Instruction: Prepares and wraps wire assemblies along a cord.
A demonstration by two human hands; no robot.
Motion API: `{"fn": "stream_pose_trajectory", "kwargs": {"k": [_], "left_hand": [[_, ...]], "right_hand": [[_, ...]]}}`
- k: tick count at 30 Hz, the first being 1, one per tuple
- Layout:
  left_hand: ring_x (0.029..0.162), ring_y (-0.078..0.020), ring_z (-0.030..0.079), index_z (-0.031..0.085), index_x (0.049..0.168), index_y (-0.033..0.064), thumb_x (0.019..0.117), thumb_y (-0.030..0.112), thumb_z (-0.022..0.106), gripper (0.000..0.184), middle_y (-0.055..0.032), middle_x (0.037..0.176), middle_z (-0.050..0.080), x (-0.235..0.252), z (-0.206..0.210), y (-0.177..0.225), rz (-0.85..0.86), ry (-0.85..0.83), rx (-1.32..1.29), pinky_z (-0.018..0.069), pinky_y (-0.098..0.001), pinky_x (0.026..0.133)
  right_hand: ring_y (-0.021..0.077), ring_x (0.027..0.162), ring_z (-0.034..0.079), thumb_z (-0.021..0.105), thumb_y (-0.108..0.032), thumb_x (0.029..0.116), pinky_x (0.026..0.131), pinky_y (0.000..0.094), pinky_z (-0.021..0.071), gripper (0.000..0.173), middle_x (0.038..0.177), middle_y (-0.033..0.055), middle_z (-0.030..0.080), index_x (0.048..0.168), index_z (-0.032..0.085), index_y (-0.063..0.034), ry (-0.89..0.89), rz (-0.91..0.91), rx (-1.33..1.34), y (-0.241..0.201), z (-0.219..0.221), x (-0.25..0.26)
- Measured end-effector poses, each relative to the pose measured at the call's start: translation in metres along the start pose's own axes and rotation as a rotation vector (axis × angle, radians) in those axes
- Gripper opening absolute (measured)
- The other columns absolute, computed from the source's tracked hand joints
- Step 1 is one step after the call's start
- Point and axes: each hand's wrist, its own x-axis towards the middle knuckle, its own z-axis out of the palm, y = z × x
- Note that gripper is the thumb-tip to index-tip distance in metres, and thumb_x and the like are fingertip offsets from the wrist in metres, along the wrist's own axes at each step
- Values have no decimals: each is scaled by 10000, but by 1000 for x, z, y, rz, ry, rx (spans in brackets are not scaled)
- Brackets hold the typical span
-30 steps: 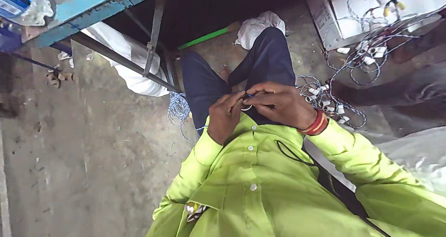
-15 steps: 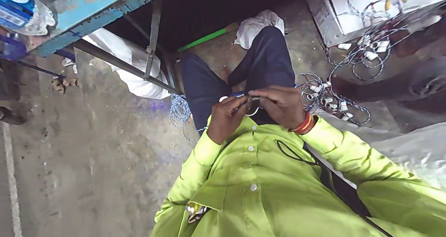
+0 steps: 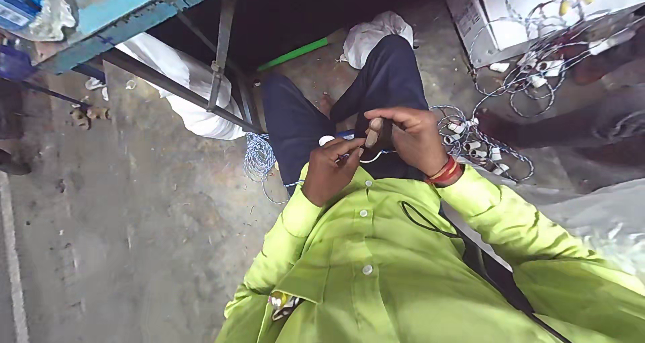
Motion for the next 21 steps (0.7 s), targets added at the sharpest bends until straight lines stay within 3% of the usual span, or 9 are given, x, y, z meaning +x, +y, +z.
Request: {"fn": "stream_pose_trajectory", "kwargs": {"k": [3,6,9,11,14,16,19,21], "left_hand": [[714,-45,643,786,1006,35,893,132,792,149,-40,892,733,3,1,0,6,60,82,547,-203,625],[696,-51,641,772,945,43,878,127,811,115,-30,847,714,-2,-1,4,-35,60,64,543,-197,616],[619,-67,606,740,930,52,940,148,744,97,-21,781,681,-7,1,1,-93,60,1,523,-221,555],[601,-66,610,750,924,51,975,175,706,141,-19,762,689,-6,1,1,-146,82,-9,525,-232,546],[674,-50,670,779,1005,19,950,106,717,119,-39,837,743,-5,2,0,-164,136,-20,581,-234,636],[721,-48,694,778,1054,-2,919,43,715,155,-55,877,757,-4,6,-1,-165,170,-37,600,-238,679],[757,-35,710,773,1075,-14,923,15,679,180,-57,903,774,0,8,-2,-139,203,-83,604,-233,713],[746,-6,690,767,1067,-28,938,11,652,177,-41,890,771,2,7,-1,-92,200,-142,587,-204,707]], "right_hand": [[100,682,698,595,-100,1030,595,264,612,207,877,51,737,1171,704,6,-31,515,414,-10,2,5],[94,573,665,659,-117,999,511,246,583,146,777,46,713,1099,691,-16,-22,721,481,-17,6,11],[106,576,693,741,-79,929,572,280,631,171,699,33,679,961,585,-17,36,517,174,-11,9,6],[75,633,676,758,-166,925,622,272,608,203,728,-1,665,919,595,-45,27,312,28,-6,6,-2],[67,778,679,678,-251,979,672,246,598,254,935,25,709,1084,696,-22,-110,134,27,-10,7,-15],[95,893,681,726,-330,941,721,256,603,331,1114,75,686,1103,750,-42,-93,107,-39,-7,15,-20],[66,875,610,775,-250,899,706,203,541,184,1068,48,628,890,752,-68,60,92,21,-4,31,-20],[81,969,624,764,-198,906,801,230,567,131,1113,40,645,900,773,-66,89,55,141,-3,35,-18]]}}
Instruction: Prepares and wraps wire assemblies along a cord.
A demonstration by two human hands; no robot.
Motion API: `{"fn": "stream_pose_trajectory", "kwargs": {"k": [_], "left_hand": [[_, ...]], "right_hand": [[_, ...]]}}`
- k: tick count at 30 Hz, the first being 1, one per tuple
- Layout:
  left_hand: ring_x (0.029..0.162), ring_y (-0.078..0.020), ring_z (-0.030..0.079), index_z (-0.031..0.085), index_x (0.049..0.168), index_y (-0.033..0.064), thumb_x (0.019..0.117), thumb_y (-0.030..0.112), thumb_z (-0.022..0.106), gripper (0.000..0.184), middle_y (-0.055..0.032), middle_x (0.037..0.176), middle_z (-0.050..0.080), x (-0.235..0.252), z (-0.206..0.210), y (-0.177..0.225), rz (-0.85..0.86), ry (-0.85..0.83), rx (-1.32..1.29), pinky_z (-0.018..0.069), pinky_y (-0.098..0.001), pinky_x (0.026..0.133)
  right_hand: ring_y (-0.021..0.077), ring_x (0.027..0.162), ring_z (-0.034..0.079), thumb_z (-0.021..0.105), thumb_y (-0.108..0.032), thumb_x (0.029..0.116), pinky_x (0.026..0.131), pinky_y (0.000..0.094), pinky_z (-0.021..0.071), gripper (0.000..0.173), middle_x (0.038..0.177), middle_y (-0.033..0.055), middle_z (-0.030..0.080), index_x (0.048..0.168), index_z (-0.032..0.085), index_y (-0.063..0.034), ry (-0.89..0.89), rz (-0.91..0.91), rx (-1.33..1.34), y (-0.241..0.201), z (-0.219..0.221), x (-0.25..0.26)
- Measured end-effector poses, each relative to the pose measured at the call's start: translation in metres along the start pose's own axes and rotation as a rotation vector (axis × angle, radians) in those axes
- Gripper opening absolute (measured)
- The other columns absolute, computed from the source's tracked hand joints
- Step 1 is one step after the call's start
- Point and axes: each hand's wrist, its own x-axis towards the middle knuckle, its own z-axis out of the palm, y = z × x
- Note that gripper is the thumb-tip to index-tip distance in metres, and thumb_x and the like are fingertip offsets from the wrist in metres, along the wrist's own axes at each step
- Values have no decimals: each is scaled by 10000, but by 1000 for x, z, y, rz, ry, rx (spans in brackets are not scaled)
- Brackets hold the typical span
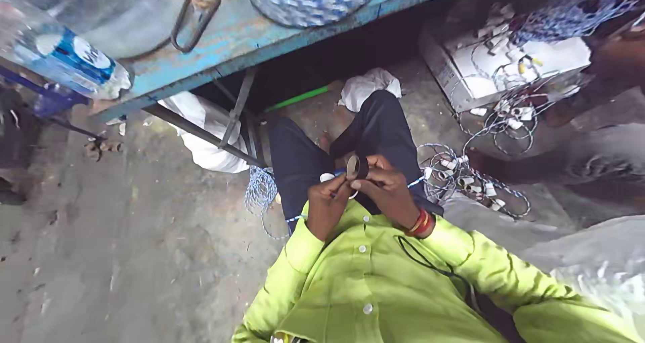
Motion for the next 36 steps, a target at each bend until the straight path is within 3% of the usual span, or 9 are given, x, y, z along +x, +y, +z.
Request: {"fn": "stream_pose_trajectory", "kwargs": {"k": [4,10,15,20,25,27,29,32,36], "left_hand": [[771,-26,714,774,1042,-28,966,96,682,171,-51,900,778,5,0,0,51,-37,6,607,-221,747],[539,-60,576,721,748,79,990,242,592,319,13,599,620,-2,21,-5,139,76,305,504,-294,539],[567,-102,647,770,848,36,993,235,560,323,-32,635,677,3,25,-11,241,163,417,559,-327,559],[611,-188,713,792,919,12,971,213,552,317,-77,689,723,14,19,-19,235,193,558,599,-416,594],[637,-259,726,786,923,16,967,187,560,287,-105,708,724,21,15,-18,257,123,674,594,-494,592],[577,-226,702,773,901,56,940,174,568,240,-77,673,703,0,28,-1,454,54,708,573,-434,503],[583,-157,692,779,922,62,979,198,535,284,-50,686,713,-20,40,13,518,68,561,581,-344,528],[751,-167,758,792,1003,2,993,190,604,266,-104,855,777,24,13,11,331,129,356,633,-382,711],[747,-27,707,777,977,-15,963,94,651,168,-38,864,771,59,-7,20,213,146,-29,600,-207,720]], "right_hand": [[104,1143,609,709,-200,956,977,280,538,184,1206,83,660,924,776,-33,8,-99,69,5,-2,6],[137,1078,689,700,-145,933,947,289,566,157,1059,68,757,856,790,-41,127,-33,-20,2,3,11],[109,1064,706,721,-256,916,947,300,568,239,971,25,774,759,774,-84,85,-48,-282,2,-1,40],[178,1052,710,685,-232,931,925,384,558,285,997,83,766,727,737,-39,53,41,-459,0,11,66],[293,1097,694,616,-208,977,971,467,527,292,1087,170,742,891,748,38,35,107,-636,4,21,92],[378,1170,653,504,-215,1047,1048,539,485,344,1214,229,689,1172,703,37,91,265,-821,18,-6,119],[423,1137,653,555,-193,1040,1019,587,488,305,1180,273,683,1115,713,58,283,338,-771,18,-57,136],[325,1116,655,689,-248,986,962,533,517,288,1166,210,687,946,727,34,357,45,-578,-15,-95,140],[129,961,644,627,-342,1003,863,348,544,304,1041,64,684,1022,723,-53,-37,62,-323,-32,-80,71]]}}
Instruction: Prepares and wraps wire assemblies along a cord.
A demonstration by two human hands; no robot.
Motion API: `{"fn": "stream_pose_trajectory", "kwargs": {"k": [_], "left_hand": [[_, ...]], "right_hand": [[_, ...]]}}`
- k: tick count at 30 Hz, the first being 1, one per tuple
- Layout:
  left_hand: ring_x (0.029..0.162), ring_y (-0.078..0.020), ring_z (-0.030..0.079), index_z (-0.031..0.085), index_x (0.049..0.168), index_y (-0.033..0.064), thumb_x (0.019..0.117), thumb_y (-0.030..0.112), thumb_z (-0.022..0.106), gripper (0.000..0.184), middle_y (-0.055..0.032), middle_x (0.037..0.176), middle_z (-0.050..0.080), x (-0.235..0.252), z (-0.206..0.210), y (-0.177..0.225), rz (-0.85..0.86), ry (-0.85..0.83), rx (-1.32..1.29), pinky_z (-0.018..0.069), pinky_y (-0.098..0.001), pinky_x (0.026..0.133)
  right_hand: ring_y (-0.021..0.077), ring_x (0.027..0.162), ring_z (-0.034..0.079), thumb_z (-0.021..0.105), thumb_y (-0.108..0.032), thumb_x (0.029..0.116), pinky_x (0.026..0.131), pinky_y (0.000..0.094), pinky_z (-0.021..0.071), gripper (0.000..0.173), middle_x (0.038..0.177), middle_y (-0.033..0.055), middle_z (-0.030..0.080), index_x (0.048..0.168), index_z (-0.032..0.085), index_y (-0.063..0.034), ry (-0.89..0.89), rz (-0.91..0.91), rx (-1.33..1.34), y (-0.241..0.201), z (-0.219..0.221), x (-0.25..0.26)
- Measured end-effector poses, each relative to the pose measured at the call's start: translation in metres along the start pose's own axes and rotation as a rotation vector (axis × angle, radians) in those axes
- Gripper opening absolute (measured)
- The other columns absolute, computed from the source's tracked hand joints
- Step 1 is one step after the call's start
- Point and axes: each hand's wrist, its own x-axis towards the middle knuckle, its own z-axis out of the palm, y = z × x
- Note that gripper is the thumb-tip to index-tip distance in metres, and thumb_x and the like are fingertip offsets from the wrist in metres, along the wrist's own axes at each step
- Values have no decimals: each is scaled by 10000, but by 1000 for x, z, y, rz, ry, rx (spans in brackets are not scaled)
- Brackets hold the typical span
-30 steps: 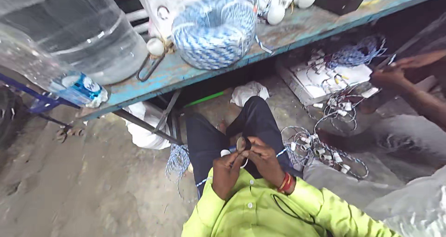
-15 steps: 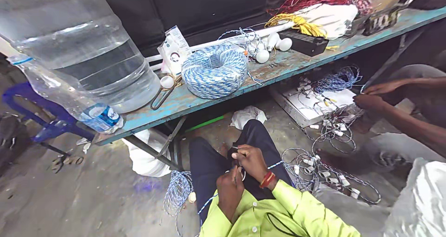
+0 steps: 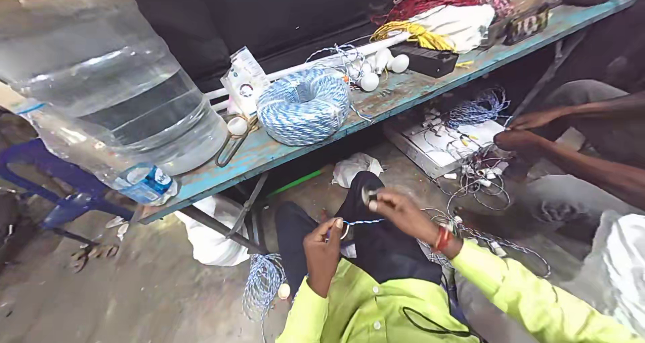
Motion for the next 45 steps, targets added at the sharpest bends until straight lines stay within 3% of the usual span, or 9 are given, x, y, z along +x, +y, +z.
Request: {"fn": "stream_pose_trajectory", "kwargs": {"k": [7,13,16,20,23,27,34,40,45], "left_hand": [[572,-26,542,770,829,19,981,128,642,227,-26,753,697,-37,9,5,-452,64,-320,438,-182,508],[418,-9,436,733,855,3,1061,133,512,328,33,523,530,-53,12,1,-665,137,-414,376,-170,407],[405,-9,450,564,1371,-38,1042,37,413,369,18,571,551,-52,7,-3,-728,34,-507,388,-161,382],[419,-19,462,283,1563,46,985,-61,462,615,-46,681,618,-49,2,1,-775,-114,-470,372,-162,371],[465,6,470,681,1162,-50,994,-6,541,223,-29,685,654,-54,8,4,-580,-54,-319,384,-150,421],[486,17,508,740,939,-20,1055,62,471,305,11,636,647,-56,6,3,-498,-148,-299,437,-148,469],[685,14,608,743,1097,9,1006,34,506,255,-26,1023,749,-48,-16,1,-507,-555,-302,501,-157,597],[706,-55,664,764,1005,6,931,63,681,125,-12,841,744,-57,-16,12,-493,-401,-80,571,-248,654],[716,-82,708,783,1023,37,891,13,754,136,-38,868,771,-33,-36,17,-522,-288,-239,613,-260,669]], "right_hand": [[37,637,629,697,-205,985,605,211,537,161,729,-32,649,983,631,-58,-299,-117,385,8,45,-45],[8,661,601,769,-205,899,616,189,495,174,757,9,682,913,729,-36,-244,-283,221,-9,43,-45],[-6,653,611,773,-161,868,599,173,492,129,746,8,699,860,738,-37,-234,-368,230,-14,40,-44],[-15,653,613,788,-215,878,600,164,497,175,739,-13,696,845,740,-50,-218,-373,249,-11,34,-42],[-12,657,608,806,-240,872,608,173,505,191,745,-34,689,854,738,-62,-193,-301,292,-7,34,-40],[0,648,602,811,-231,870,606,186,505,207,738,-24,675,861,721,-44,-170,-217,335,-14,27,-34],[3,669,589,799,-192,876,633,191,490,209,747,0,671,884,719,1,-208,-174,333,-17,14,-31],[43,665,639,789,-127,862,622,232,560,146,762,0,689,864,706,-7,-148,-190,353,-13,17,-44],[109,638,709,585,-137,1034,552,255,600,89,838,25,747,1026,534,-64,-223,-52,424,-4,4,-20]]}}
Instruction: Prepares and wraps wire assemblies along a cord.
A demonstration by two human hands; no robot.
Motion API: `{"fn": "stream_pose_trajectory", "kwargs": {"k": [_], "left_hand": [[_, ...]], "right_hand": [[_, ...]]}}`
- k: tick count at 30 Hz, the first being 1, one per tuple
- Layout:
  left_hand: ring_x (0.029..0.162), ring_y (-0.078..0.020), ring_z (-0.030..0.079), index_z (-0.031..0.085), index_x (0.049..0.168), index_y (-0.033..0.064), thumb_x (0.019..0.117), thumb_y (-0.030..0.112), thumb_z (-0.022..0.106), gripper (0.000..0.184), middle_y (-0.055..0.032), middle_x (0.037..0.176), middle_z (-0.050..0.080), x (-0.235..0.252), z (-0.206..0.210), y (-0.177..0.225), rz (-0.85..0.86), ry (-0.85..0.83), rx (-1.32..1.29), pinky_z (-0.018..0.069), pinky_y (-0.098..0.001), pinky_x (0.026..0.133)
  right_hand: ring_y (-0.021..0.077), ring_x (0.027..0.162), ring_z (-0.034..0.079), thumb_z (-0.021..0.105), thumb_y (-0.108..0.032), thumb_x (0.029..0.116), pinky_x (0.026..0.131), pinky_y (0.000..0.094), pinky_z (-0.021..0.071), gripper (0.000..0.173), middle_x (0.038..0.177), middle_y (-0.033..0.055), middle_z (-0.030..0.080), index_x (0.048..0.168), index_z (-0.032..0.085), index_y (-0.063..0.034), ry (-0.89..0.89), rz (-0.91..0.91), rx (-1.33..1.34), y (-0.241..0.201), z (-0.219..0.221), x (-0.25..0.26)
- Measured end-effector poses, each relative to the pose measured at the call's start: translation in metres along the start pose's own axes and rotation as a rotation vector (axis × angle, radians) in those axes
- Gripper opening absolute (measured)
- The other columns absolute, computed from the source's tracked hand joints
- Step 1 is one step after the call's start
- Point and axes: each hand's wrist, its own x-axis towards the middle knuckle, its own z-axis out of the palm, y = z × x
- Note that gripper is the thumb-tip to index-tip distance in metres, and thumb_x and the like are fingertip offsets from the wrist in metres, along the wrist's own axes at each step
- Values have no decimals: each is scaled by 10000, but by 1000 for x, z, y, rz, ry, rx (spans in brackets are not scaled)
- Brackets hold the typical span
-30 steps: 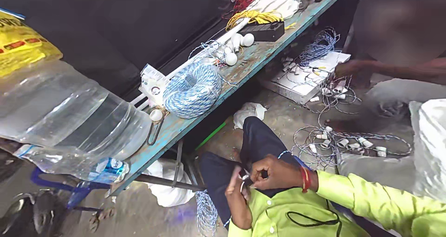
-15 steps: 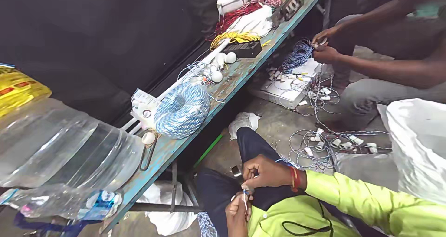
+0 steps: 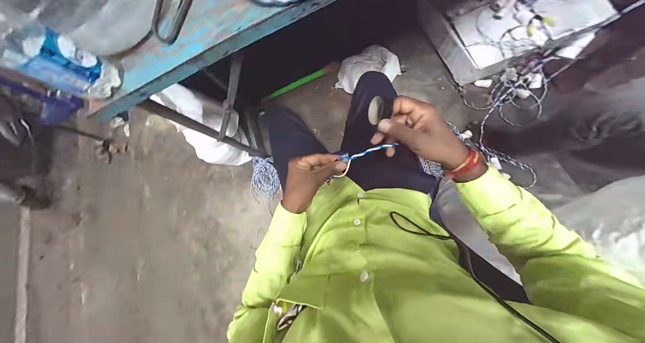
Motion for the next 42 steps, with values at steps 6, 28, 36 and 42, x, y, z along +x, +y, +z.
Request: {"fn": "stream_pose_trajectory", "kwargs": {"k": [6,28,36,42], "left_hand": [[493,4,478,744,1105,36,1020,133,617,182,2,842,722,-4,-34,16,-13,26,57,389,-156,426],[847,-281,748,722,1225,1,1060,229,567,322,-182,1003,760,-21,-112,-60,351,48,938,599,-462,809],[799,-226,666,802,1042,66,958,295,734,253,-154,897,699,-24,-113,-56,480,296,953,559,-354,735],[765,-247,681,783,1073,37,997,269,684,264,-185,870,725,-40,-163,-15,584,236,1023,561,-402,750]], "right_hand": [[12,500,545,479,-235,1090,418,154,400,148,721,-30,671,1127,511,-96,-102,97,-100,5,-11,-9],[-48,516,570,618,-231,1028,497,154,516,130,664,-180,577,1072,510,-173,289,37,-502,-24,-54,3],[-27,531,601,636,-209,1016,504,172,546,133,688,-176,599,1067,517,-182,301,29,-480,-26,-58,3],[-44,566,610,614,-244,1027,518,158,543,157,709,-157,604,1101,518,-145,223,105,-512,-18,-48,2]]}}
